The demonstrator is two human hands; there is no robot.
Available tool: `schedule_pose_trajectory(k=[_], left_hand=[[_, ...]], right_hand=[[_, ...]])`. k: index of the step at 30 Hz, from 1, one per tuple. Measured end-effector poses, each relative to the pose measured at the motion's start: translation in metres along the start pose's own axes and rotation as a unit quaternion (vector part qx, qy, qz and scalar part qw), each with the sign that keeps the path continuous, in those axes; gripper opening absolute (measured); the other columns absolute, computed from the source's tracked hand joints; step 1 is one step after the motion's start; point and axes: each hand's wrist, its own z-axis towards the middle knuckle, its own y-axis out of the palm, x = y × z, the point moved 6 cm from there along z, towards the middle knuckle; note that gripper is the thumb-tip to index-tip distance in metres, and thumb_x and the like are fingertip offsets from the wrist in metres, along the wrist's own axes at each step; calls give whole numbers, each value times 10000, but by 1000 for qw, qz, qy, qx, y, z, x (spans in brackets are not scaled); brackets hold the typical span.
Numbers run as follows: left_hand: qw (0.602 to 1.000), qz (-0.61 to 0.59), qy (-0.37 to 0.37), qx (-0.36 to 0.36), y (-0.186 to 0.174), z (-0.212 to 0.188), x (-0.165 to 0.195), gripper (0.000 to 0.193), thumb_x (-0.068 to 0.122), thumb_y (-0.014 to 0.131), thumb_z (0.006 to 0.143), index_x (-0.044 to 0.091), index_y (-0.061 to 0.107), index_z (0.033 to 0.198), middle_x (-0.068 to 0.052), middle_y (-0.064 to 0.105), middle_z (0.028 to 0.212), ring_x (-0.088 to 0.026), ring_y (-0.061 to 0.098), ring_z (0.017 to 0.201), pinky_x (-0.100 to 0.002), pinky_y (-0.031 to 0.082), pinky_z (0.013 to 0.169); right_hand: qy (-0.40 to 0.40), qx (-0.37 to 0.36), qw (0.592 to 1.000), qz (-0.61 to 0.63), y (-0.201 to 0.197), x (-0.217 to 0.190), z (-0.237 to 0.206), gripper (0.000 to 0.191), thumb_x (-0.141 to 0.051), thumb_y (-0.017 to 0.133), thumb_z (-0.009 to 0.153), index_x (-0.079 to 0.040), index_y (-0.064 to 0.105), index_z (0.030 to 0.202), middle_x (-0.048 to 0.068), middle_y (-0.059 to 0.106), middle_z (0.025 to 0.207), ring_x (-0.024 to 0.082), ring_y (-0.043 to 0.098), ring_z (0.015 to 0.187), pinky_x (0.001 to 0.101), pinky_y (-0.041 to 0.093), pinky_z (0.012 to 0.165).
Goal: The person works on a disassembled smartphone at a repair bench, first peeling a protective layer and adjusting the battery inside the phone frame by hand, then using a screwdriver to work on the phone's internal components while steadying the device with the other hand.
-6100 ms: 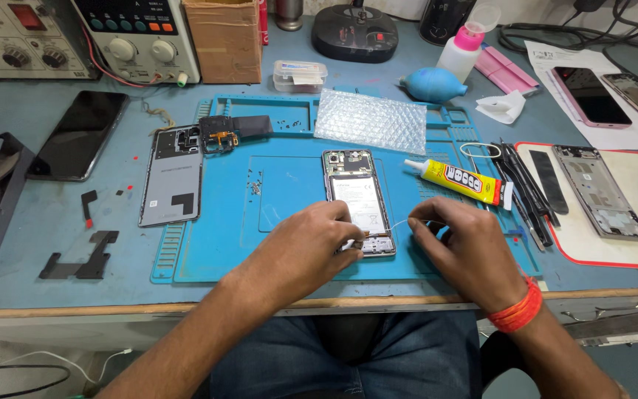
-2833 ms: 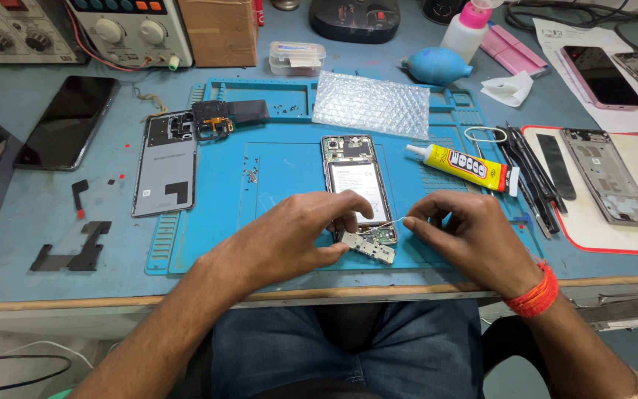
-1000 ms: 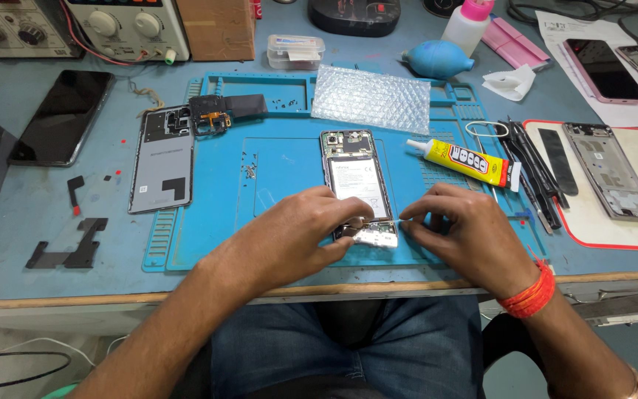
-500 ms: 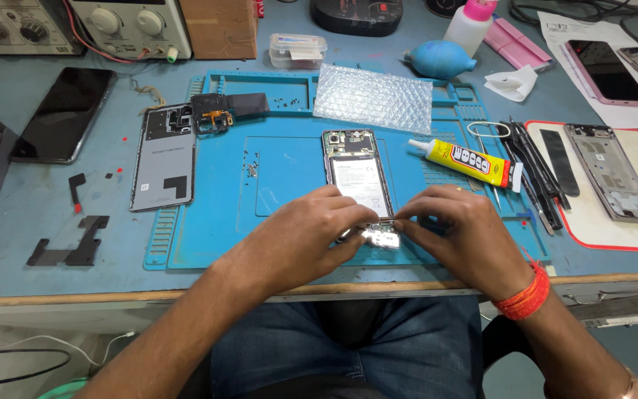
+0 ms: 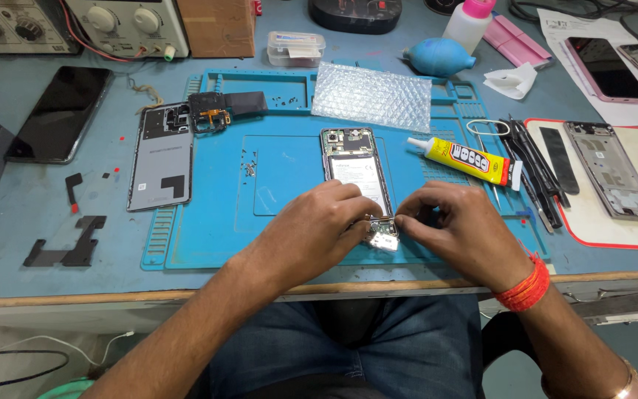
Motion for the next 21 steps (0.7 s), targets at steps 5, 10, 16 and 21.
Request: schedule_pose_trajectory(k=[5,10,16,21], left_hand=[[1000,-8,-22,13,0,1,-4,176,106,704,897,38,739,1055,-98,707,930,-281,695,907,-423,559,814],[991,-70,-115,-14,11,-1,-23,237,127,727,846,52,729,1071,-85,682,963,-232,732,825,-378,595,754],[996,-39,-80,-4,27,-8,-42,144,92,748,822,86,792,959,-89,678,924,-264,707,814,-401,575,758],[997,-18,-67,-13,32,-12,-47,124,99,739,826,100,801,934,-80,681,901,-253,696,821,-402,567,762]], right_hand=[[-1,-7,1000,3,3,3,1,144,-150,780,811,-48,789,911,48,724,778,116,664,602,281,546,572],[-5,-6,1000,-8,13,8,3,143,-147,779,807,-47,782,907,49,727,791,128,702,636,280,576,602],[-26,7,999,-23,40,11,7,124,-129,776,801,-40,774,888,62,721,798,154,730,646,292,590,616],[-43,30,997,-55,48,7,6,117,-141,785,809,-51,775,883,63,724,841,169,748,684,304,602,630]])
